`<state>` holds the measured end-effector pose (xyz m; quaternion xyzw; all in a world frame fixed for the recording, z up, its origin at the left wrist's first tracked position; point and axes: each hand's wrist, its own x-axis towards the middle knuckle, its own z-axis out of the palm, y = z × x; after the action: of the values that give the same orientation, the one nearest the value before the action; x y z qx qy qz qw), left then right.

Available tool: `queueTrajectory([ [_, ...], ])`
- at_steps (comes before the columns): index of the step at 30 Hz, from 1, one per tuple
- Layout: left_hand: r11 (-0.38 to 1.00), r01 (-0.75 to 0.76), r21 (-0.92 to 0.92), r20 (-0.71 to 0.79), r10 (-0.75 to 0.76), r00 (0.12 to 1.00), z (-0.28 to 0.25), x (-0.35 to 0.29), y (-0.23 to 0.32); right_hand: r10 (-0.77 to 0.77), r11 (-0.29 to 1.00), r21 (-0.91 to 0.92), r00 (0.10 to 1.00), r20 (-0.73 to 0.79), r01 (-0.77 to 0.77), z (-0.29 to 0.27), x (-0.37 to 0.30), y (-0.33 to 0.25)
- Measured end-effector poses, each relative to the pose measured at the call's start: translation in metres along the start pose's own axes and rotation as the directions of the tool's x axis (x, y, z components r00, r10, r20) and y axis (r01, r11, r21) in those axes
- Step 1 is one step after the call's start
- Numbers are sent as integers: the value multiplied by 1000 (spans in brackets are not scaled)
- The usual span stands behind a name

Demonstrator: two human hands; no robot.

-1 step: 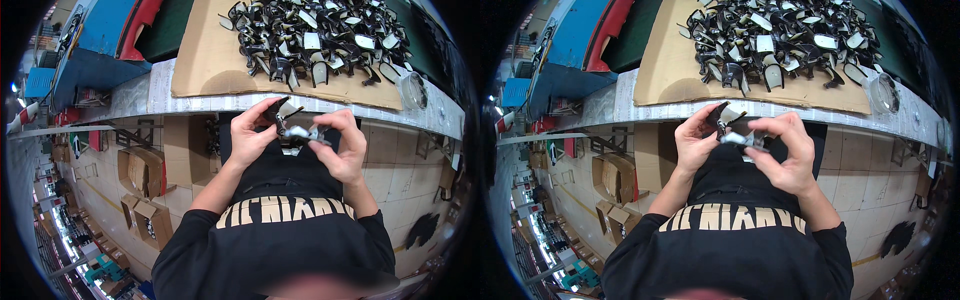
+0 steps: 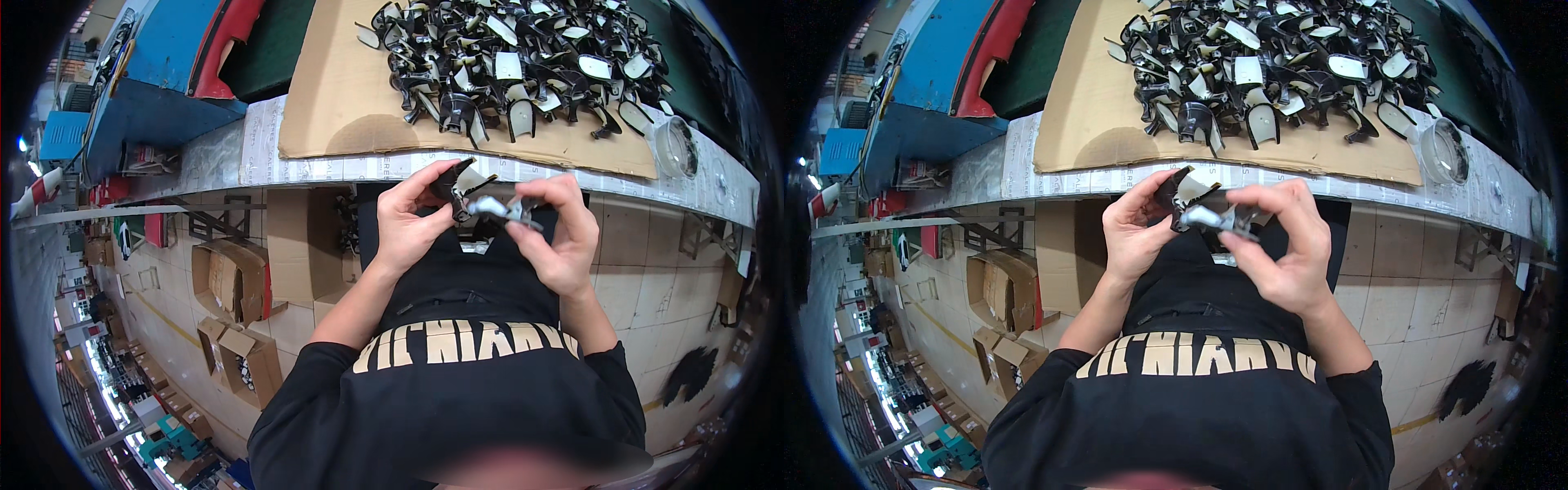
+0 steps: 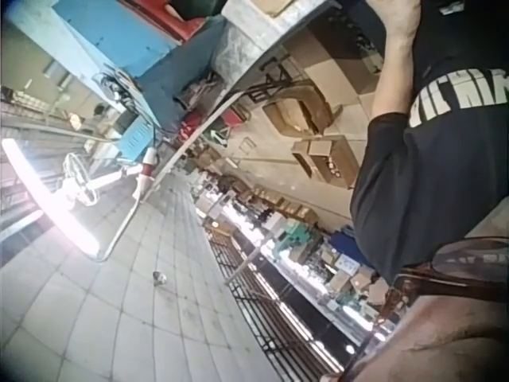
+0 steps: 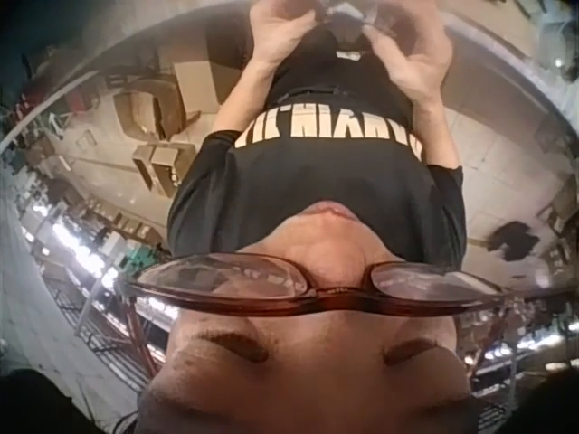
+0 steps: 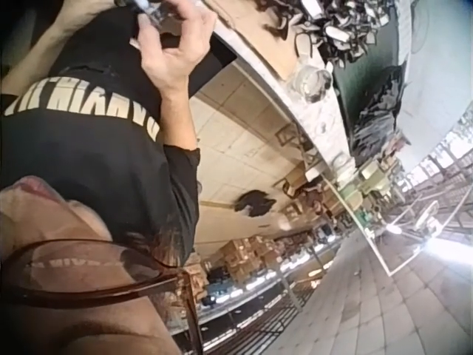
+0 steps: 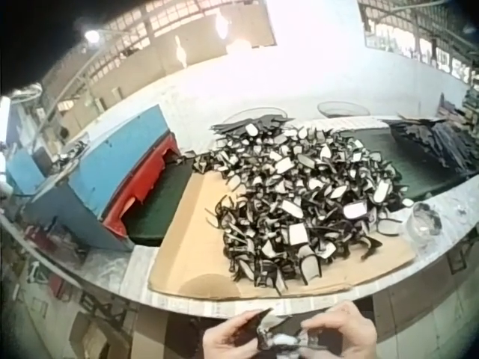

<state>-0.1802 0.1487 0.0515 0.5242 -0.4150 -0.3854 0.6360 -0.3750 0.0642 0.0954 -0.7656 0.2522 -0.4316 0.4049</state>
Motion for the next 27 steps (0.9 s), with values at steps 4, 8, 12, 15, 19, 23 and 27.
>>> queueTrajectory([
  [4, 1000, 7, 30, 31, -8, 999, 3, -2, 3, 30, 999, -22, 998, -55, -31, 7, 1, 6],
  [8, 997, 13, 78, 27, -15, 1000, 2, -4, 2, -10, 995, -97, 999, -45, 6, 13, 1, 10],
  [12, 991, 36, 129, 17, -38, 999, 3, -6, 5, -90, 974, -215, 991, -99, 67, 14, 7, 12],
  [15, 983, -1, 185, 17, -2, 1000, 1, -7, 6, -97, 964, -262, 975, -197, 43, 12, 11, 16],
  [19, 992, 125, 18, 57, -125, 990, -4, -8, -2, -52, 972, -237, 977, -207, 2, 5, 11, 16],
  [23, 954, 224, -200, 52, -218, 974, -2, -7, -3, -54, 979, -201, 992, -111, 31, 15, 1, 11],
  [27, 952, 200, -231, 68, -189, 980, -1, -7, -4, -106, 960, -270, 990, -90, 78, 19, -2, 20],
])
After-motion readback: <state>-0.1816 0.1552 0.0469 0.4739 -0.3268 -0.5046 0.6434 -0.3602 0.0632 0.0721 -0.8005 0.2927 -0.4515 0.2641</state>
